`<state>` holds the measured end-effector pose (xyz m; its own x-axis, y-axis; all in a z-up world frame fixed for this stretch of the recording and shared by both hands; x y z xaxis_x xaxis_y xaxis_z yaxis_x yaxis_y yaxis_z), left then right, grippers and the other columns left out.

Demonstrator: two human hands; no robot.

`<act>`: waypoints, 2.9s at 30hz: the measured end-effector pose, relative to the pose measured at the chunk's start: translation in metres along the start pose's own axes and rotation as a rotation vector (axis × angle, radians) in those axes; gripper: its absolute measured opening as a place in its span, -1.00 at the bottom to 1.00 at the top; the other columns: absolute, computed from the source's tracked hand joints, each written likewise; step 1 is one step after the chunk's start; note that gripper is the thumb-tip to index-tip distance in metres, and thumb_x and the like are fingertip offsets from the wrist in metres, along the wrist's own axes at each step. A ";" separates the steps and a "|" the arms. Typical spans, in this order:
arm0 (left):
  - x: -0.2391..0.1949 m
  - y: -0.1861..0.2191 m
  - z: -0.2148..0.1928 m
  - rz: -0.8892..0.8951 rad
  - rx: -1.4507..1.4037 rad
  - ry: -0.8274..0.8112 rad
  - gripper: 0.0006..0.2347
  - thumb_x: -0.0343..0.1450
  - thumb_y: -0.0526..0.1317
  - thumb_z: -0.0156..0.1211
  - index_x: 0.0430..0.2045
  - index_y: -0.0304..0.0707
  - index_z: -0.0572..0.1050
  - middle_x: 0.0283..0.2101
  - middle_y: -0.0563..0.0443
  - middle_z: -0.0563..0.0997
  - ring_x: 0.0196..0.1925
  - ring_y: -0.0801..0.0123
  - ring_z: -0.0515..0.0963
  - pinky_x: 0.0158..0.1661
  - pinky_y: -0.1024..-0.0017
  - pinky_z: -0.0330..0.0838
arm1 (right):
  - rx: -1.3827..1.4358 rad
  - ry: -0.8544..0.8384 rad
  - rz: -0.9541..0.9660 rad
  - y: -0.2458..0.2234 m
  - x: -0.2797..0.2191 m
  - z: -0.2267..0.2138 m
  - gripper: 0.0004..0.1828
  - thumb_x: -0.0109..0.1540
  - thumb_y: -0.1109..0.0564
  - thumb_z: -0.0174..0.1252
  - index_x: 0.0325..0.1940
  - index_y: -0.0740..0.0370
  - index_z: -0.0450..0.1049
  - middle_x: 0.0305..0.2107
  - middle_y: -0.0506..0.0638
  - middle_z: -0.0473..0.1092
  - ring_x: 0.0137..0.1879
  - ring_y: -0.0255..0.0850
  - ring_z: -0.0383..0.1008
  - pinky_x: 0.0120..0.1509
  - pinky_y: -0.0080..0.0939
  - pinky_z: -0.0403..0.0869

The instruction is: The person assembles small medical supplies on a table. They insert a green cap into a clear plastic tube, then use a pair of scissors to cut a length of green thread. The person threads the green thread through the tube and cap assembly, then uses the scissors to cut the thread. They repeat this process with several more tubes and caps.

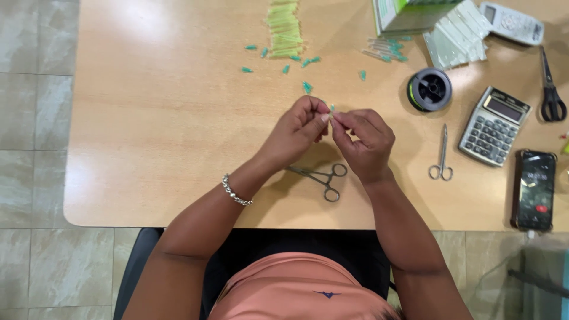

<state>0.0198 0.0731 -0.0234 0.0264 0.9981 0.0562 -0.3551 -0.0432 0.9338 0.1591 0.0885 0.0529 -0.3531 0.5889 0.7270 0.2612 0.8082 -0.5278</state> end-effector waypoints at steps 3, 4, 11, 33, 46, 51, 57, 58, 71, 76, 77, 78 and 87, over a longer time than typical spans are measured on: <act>0.000 -0.004 0.003 0.031 0.005 -0.004 -0.91 0.57 -0.34 0.00 -0.09 -0.33 0.35 -0.44 0.01 0.52 -0.39 0.52 0.51 -0.31 0.60 0.46 | -0.032 0.024 -0.033 -0.003 -0.001 -0.001 -0.92 0.19 0.38 0.44 -0.24 0.39 0.68 -0.47 0.09 0.49 -0.47 -0.14 0.49 -0.47 -0.28 0.47; -0.001 -0.003 0.003 0.037 0.011 0.002 -0.91 0.57 -0.34 0.00 -0.09 -0.33 0.35 -0.44 0.01 0.52 -0.39 0.52 0.51 -0.31 0.60 0.46 | -0.025 0.026 -0.039 -0.006 0.001 0.001 -0.92 0.19 0.38 0.44 -0.24 0.39 0.68 -0.47 0.09 0.49 -0.47 -0.14 0.49 -0.47 -0.28 0.47; 0.001 0.006 -0.004 0.038 0.133 0.005 -0.87 0.58 -0.34 -0.08 -0.02 -0.30 0.38 -0.39 -0.01 0.58 -0.33 0.51 0.52 -0.22 0.54 0.48 | -0.002 0.008 -0.003 -0.001 -0.001 0.006 -0.90 0.21 0.39 0.35 -0.19 0.38 0.67 -0.45 0.10 0.49 -0.46 -0.11 0.50 -0.47 -0.24 0.47; 0.141 0.038 -0.096 0.481 1.561 0.354 -0.90 0.39 -0.10 0.41 -0.31 0.03 0.72 -0.23 0.07 0.49 -0.09 0.05 0.38 -0.12 0.13 0.13 | -0.258 0.139 0.344 0.096 0.007 -0.066 -0.85 0.36 0.36 0.23 -0.02 0.35 0.65 -0.22 0.16 0.52 -0.29 -0.25 0.47 -0.27 -0.33 0.47; 0.183 -0.034 0.038 0.711 1.610 -0.112 -0.86 0.32 -0.37 0.24 -0.53 -0.13 0.38 -0.59 0.02 0.48 -0.38 0.11 0.41 -0.30 0.27 0.18 | -0.224 0.188 0.449 0.110 0.005 -0.076 -0.85 0.35 0.30 0.23 -0.03 0.28 0.66 -0.24 0.09 0.51 -0.32 -0.31 0.43 -0.23 -0.33 0.44; 0.183 -0.035 0.040 0.746 1.649 -0.140 -0.79 0.17 -0.52 0.09 -0.54 -0.14 0.35 -0.60 0.04 0.43 -0.43 0.15 0.38 -0.32 0.30 0.18 | -0.211 0.167 0.424 0.109 0.008 -0.073 -0.85 0.33 0.32 0.24 -0.05 0.28 0.65 -0.27 0.07 0.53 -0.25 -0.27 0.49 -0.15 -0.30 0.51; 0.164 -0.022 0.036 0.797 1.537 -0.076 -0.87 0.40 -0.27 0.22 -0.21 -0.12 0.53 -0.40 -0.02 0.57 -0.21 0.17 0.53 -0.16 0.25 0.32 | -0.195 0.191 0.447 0.123 0.000 -0.072 -0.84 0.39 0.23 0.19 0.01 0.29 0.62 -0.30 0.12 0.47 -0.25 -0.10 0.57 -0.34 -0.24 0.53; 0.154 -0.013 0.039 0.798 1.539 -0.076 -0.87 0.40 -0.27 0.22 -0.21 -0.12 0.53 -0.40 -0.02 0.57 -0.21 0.17 0.53 -0.16 0.25 0.32 | -0.194 0.192 0.446 0.123 -0.001 -0.071 -0.84 0.39 0.23 0.19 0.01 0.29 0.62 -0.30 0.12 0.47 -0.25 -0.10 0.57 -0.34 -0.24 0.53; 0.014 0.016 0.014 0.594 1.469 0.035 -0.81 0.42 -0.13 0.19 -0.14 -0.10 0.52 -0.30 -0.01 0.53 -0.16 0.10 0.53 -0.19 0.18 0.35 | 0.227 -0.164 0.568 0.070 -0.012 0.006 -0.79 0.41 0.05 0.20 -0.21 0.19 0.61 -0.53 0.03 0.48 -0.41 -0.24 0.49 -0.33 -0.24 0.54; -0.006 0.005 0.006 0.632 1.495 0.030 -0.90 0.46 -0.13 0.12 -0.37 -0.08 0.50 -0.50 0.05 0.52 -0.37 0.16 0.58 -0.34 0.25 0.37 | -0.020 -0.310 0.297 0.058 -0.018 0.017 -0.68 0.46 -0.05 0.09 -0.30 0.10 0.57 -0.52 0.01 0.41 -0.35 0.00 0.50 -0.26 -0.09 0.50; -0.006 0.004 0.006 0.619 1.481 -0.025 -0.93 0.46 -0.15 0.10 -0.35 -0.05 0.49 -0.51 0.05 0.53 -0.39 0.16 0.59 -0.33 0.24 0.37 | 0.002 -0.343 0.291 0.057 -0.020 0.019 -0.65 0.47 -0.04 0.05 -0.32 0.11 0.55 -0.51 0.00 0.40 -0.34 0.02 0.50 -0.26 -0.09 0.50; -0.006 0.003 0.007 0.606 1.465 -0.081 -0.95 0.46 -0.17 0.08 -0.33 -0.02 0.47 -0.53 0.05 0.53 -0.41 0.16 0.59 -0.33 0.22 0.38 | 0.023 -0.375 0.286 0.056 -0.021 0.019 -0.63 0.49 -0.04 0.01 -0.34 0.11 0.52 -0.51 0.00 0.40 -0.33 0.04 0.50 -0.25 -0.09 0.49; 0.017 0.036 -0.054 0.149 1.362 0.031 -0.79 0.52 -0.18 0.02 -0.05 0.11 0.58 -0.41 -0.16 0.57 -0.28 -0.20 0.61 -0.22 0.03 0.45 | 0.224 -0.089 0.564 0.102 -0.018 -0.029 -0.71 0.52 0.05 -0.10 -0.16 0.24 0.42 -0.58 -0.18 0.20 -0.41 -0.40 0.24 -0.30 -0.37 0.33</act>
<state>-0.0432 0.0910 -0.0085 0.0423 0.9800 0.1943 0.8386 -0.1405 0.5264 0.2183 0.1598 -0.0012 -0.2915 0.9163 0.2747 0.2377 0.3475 -0.9070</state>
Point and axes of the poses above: each hand's wrist, its own x-axis towards the middle knuckle, its own z-axis out of the palm, y = z × x, the point moved 7 cm from there along x, towards the middle knuckle
